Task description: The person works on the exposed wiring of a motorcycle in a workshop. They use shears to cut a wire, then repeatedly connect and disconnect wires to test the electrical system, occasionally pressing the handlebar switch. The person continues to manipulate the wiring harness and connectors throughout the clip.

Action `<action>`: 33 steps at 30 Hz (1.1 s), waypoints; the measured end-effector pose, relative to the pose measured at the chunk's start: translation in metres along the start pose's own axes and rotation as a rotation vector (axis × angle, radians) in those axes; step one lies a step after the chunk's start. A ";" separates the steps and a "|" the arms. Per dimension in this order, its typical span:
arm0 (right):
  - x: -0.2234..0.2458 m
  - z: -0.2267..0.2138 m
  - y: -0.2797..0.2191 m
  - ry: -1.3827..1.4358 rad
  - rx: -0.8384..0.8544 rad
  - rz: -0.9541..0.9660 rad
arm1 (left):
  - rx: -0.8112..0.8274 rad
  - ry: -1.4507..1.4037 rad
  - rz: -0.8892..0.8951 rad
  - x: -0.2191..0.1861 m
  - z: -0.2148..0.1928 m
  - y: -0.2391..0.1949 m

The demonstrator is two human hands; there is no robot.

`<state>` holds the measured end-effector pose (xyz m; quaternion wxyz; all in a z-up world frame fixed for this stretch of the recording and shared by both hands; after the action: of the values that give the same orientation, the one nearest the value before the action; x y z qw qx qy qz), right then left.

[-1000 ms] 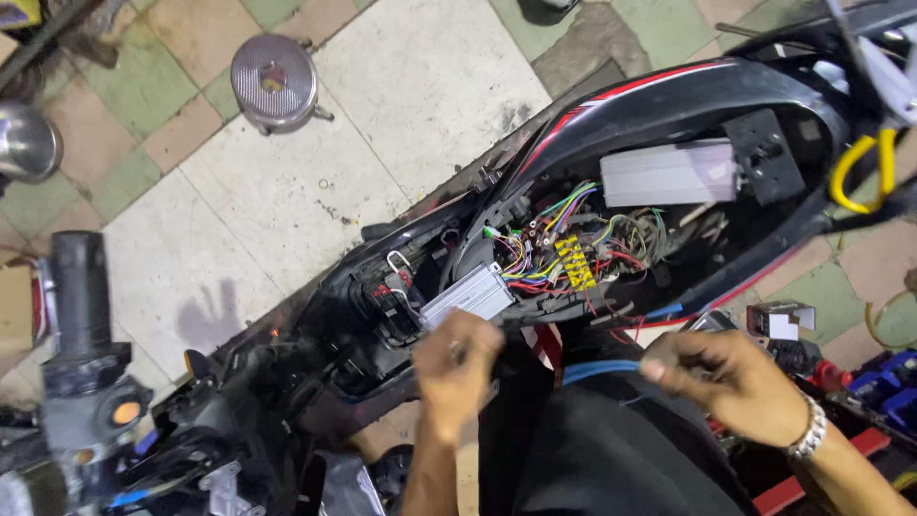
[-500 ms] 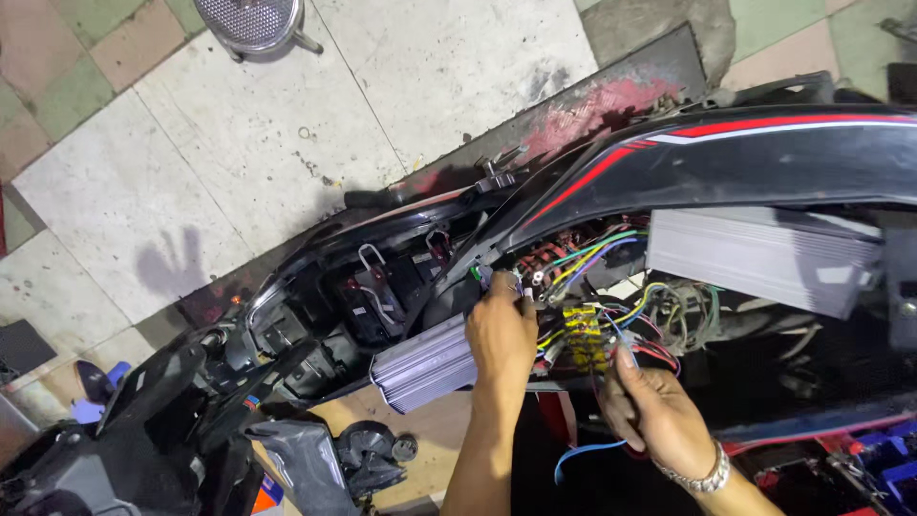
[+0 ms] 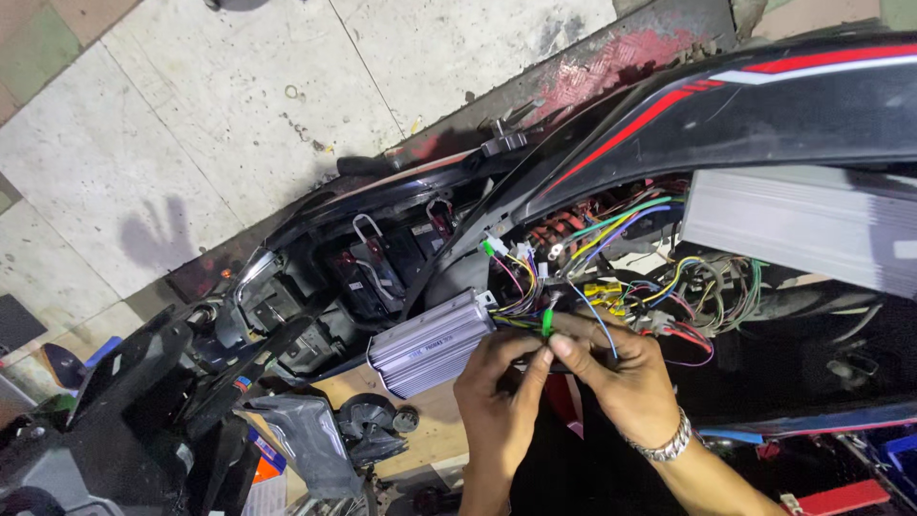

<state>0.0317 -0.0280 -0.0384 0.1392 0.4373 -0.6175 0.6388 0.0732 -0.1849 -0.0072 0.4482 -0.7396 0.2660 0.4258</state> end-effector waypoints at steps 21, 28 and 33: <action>-0.007 0.016 -0.007 0.305 -0.111 0.083 | 0.131 0.166 0.094 0.026 -0.005 -0.013; -0.010 0.010 -0.013 0.221 -0.226 0.045 | 0.156 0.166 0.205 0.018 -0.002 -0.012; -0.009 0.005 -0.015 0.269 -0.264 -0.005 | 0.136 0.193 0.189 0.010 -0.003 -0.011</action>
<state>0.0497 -0.0266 -0.0355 0.2782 0.3273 -0.6707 0.6047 0.0881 -0.1823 -0.0106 0.4274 -0.7168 0.4044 0.3741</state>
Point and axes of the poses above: each hand's wrist, its own y-axis towards the middle knuckle, its own z-axis out of the palm, x = y × z, the point moved 4 cm from there along y, towards the middle knuckle, and after that the axes turned 3 degrees about -y, right-handed, at the moved point
